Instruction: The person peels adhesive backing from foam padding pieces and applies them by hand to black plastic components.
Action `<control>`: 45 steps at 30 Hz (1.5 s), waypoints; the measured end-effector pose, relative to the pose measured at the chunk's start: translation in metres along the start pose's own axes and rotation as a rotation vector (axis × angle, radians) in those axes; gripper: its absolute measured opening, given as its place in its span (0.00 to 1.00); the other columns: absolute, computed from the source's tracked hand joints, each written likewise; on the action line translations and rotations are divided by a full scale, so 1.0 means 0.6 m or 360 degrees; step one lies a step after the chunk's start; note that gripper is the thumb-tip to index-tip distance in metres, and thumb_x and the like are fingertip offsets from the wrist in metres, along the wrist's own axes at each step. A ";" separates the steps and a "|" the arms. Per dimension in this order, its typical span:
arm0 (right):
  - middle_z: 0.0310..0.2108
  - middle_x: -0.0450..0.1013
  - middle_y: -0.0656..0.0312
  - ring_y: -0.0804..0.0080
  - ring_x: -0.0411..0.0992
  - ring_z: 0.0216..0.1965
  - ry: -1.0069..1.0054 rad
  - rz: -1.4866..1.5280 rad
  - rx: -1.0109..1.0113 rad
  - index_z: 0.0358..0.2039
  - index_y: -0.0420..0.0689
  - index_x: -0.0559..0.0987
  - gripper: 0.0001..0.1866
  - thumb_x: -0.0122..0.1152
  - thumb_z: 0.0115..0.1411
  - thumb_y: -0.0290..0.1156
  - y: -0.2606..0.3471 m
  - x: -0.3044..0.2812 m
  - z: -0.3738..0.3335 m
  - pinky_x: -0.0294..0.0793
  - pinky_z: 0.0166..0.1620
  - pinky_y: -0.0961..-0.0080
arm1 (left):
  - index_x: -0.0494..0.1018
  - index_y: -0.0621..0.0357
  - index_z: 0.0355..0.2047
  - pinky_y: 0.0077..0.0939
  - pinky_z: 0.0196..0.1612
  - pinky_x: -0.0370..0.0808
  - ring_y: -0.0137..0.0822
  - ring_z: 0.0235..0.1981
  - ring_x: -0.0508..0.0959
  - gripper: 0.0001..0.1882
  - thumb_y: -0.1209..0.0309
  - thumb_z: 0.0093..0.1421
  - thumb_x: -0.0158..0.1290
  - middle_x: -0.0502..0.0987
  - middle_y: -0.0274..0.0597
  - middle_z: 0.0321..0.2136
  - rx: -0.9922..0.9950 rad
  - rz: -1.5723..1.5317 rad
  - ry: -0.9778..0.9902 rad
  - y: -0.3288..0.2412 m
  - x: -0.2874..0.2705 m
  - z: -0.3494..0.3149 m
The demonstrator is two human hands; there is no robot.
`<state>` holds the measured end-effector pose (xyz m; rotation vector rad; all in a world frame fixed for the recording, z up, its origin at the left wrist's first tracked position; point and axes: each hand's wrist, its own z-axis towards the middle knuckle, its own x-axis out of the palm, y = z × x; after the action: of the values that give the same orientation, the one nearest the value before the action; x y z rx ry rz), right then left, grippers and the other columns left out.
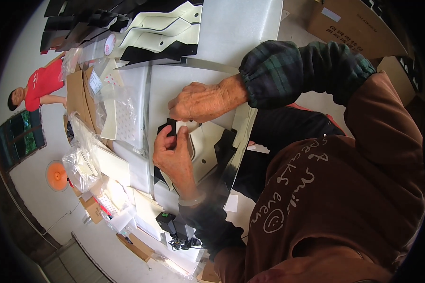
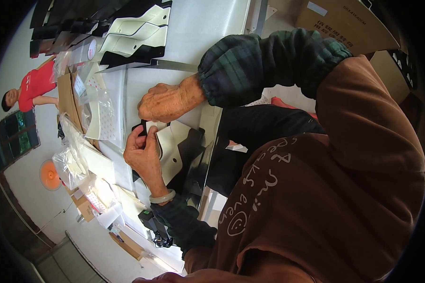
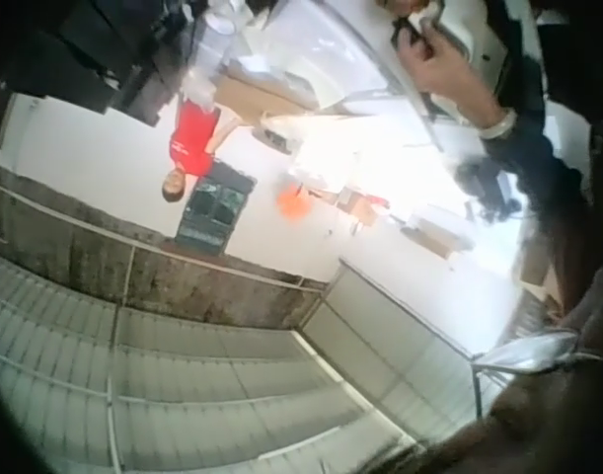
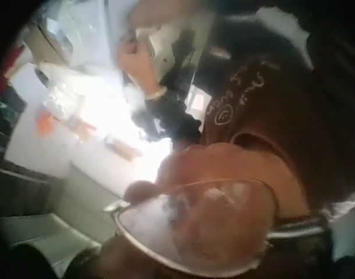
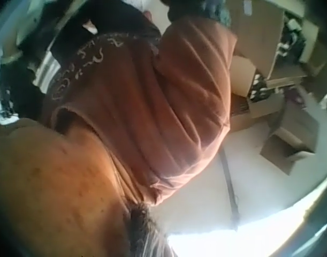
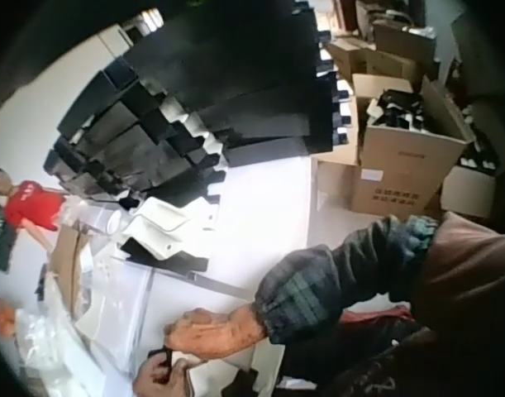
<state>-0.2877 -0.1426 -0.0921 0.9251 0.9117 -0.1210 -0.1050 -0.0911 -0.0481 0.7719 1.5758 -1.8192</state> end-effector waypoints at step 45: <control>0.40 0.76 0.50 0.50 0.72 0.48 0.0169 0.0395 -0.0717 0.39 0.37 0.79 0.09 0.61 0.58 0.25 -0.038 -0.018 0.073 0.70 0.51 0.60 | 0.80 0.62 0.43 0.33 0.37 0.75 0.45 0.33 0.78 0.18 0.77 0.49 0.66 0.80 0.47 0.40 0.0958 0.0577 0.0224 0.072 -0.142 -0.008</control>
<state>-0.2775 -0.1918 -0.0868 0.6193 0.8669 0.3375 -0.0165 -0.0854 -0.0119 1.3805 0.8689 -1.9965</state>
